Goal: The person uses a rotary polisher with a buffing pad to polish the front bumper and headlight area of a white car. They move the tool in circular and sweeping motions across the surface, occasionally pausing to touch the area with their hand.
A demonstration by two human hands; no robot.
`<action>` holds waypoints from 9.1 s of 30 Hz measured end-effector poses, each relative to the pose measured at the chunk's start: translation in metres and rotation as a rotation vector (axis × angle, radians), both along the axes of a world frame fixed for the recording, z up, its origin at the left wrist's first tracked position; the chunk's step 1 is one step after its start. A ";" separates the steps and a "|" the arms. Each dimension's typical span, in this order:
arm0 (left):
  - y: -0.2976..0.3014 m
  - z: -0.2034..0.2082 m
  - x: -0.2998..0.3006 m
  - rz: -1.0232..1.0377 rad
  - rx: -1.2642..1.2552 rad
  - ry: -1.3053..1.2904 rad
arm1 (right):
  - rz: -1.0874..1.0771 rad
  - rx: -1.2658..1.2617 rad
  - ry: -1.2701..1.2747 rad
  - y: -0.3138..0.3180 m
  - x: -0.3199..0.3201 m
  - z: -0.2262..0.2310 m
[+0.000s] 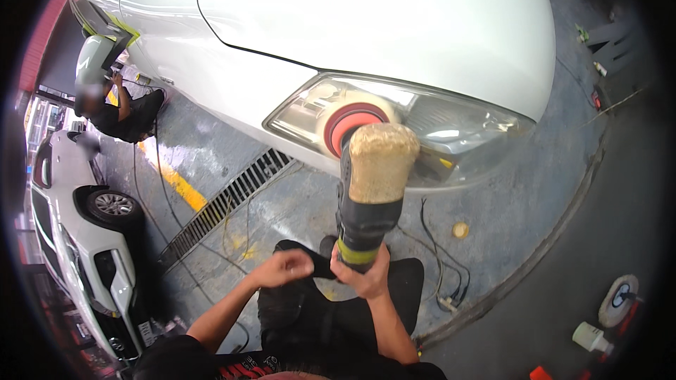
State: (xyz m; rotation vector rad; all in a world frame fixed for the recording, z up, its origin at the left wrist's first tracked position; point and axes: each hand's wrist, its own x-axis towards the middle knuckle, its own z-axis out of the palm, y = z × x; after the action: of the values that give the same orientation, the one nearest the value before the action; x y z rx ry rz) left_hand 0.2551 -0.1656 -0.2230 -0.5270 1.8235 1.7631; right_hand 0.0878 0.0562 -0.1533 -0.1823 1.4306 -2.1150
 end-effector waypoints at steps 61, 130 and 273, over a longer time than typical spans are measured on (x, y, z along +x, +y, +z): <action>-0.046 -0.011 -0.160 0.241 0.179 1.184 | -0.015 -0.525 0.540 -0.152 0.008 -0.151; -0.048 -0.009 -0.144 0.199 0.010 1.147 | 0.019 -0.598 0.567 -0.152 0.006 -0.150; -0.124 -0.175 0.065 0.695 0.548 1.112 | -0.683 0.713 2.221 -0.176 -0.129 -0.014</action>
State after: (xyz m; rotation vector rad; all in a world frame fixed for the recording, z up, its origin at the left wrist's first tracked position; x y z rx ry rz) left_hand 0.3206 -0.2898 -0.3982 0.1505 1.6710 3.3534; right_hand -0.0414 -0.1196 -0.1668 -2.4801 3.4360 -0.7479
